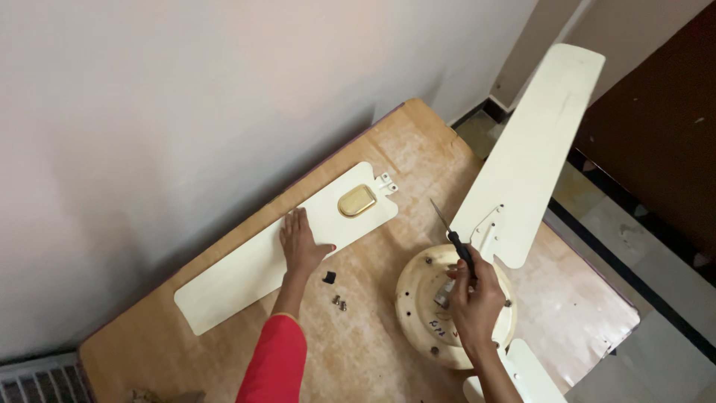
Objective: The person attaches ceiling fan blades to the fan motor housing on a table. They use a screwdriver to tighten screws securing each blade to the central hub, handling the blades and fasteners one at a time.
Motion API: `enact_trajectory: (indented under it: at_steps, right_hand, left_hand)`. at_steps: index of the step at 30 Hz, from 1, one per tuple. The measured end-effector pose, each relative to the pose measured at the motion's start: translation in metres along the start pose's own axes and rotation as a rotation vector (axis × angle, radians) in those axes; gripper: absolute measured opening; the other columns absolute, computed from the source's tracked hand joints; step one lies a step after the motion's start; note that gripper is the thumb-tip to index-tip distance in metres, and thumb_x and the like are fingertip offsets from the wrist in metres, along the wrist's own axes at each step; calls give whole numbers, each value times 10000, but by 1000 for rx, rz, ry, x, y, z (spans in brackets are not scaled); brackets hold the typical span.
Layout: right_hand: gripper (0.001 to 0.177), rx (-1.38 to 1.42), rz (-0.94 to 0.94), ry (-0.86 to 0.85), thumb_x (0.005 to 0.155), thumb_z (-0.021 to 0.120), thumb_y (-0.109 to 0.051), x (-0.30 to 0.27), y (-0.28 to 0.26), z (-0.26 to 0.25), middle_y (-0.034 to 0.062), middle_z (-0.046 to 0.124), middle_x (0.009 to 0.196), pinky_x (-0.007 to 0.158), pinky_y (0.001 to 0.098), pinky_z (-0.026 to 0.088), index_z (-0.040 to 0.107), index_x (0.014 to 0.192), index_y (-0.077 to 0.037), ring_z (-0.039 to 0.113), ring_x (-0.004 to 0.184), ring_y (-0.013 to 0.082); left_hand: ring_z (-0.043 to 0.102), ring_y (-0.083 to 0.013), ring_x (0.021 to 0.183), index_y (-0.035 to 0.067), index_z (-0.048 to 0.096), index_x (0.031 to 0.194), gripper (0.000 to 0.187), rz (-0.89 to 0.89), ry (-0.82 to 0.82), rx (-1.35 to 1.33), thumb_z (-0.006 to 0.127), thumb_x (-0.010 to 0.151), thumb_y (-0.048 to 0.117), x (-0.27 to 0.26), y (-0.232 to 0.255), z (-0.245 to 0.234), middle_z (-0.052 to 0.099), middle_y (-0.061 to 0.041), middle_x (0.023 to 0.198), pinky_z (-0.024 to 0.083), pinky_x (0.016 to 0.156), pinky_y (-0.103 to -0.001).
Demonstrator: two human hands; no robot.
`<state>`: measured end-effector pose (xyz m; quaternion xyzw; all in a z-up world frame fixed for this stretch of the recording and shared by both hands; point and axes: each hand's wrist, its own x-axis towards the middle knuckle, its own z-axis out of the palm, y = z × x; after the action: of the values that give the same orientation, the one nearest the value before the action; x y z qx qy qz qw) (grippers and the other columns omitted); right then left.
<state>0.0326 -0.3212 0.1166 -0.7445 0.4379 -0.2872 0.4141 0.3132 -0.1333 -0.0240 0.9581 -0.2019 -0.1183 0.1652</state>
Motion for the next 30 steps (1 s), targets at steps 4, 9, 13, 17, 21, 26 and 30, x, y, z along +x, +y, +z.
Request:
enact_trajectory:
  at_steps: [4,9,13,17,21,26,30]
  right_hand:
    - [299,2,-105,86,1022,593,-39,4,2,6,148,702,959,635,304,585,647,1307,35,767,793,181]
    - [301,-29,-96,128,1021,598,-36,2,6,11,153,695,989,634,314,580,643,1307,47,766,765,190]
    - [307,-30,-64,146,1023,603,-40,4,6,12,157,696,992,641,319,576,639,1312,57,766,758,192]
    - [309,25,-46,153,1029,585,-32,6,3,12,164,695,1029,649,317,572,620,1320,68,764,758,193]
    - [303,80,-42,164,1044,577,-31,3,1,12,171,677,1053,656,315,570,613,1326,72,762,766,194]
    - [314,88,-32,187,1041,559,-19,2,0,11,165,666,1046,666,315,573,614,1339,65,754,763,190]
    - [295,84,-28,193,1046,567,-27,1,0,12,163,665,1024,662,325,566,626,1322,61,752,754,193]
  left_hand:
    - [126,-330,1555,66,181,1571,1416,-62,-80,96,1018,490,430,13,8,-18,214,-157,1665,94,1218,-571]
    - [339,-338,1474,63,353,1515,1304,-118,-91,146,1033,464,432,24,11,-25,450,-173,1522,115,1262,-586]
    - [495,-381,1297,61,539,1314,1037,-71,89,26,1029,459,383,22,4,-27,588,-180,1330,300,1156,-537]
    - [618,-325,1096,82,638,1127,730,29,181,-173,992,525,293,17,6,-47,690,-118,1136,388,1046,-498]
    - [663,-260,927,108,671,968,399,81,298,-152,929,675,189,-8,19,-73,721,-52,925,341,1018,-505]
    - [617,-267,932,135,634,884,261,314,362,-48,759,707,-11,-53,23,-87,643,-33,884,386,966,-454]
    - [582,-288,989,129,624,927,329,454,466,14,686,709,-109,-80,15,-82,608,-39,936,409,960,-460]
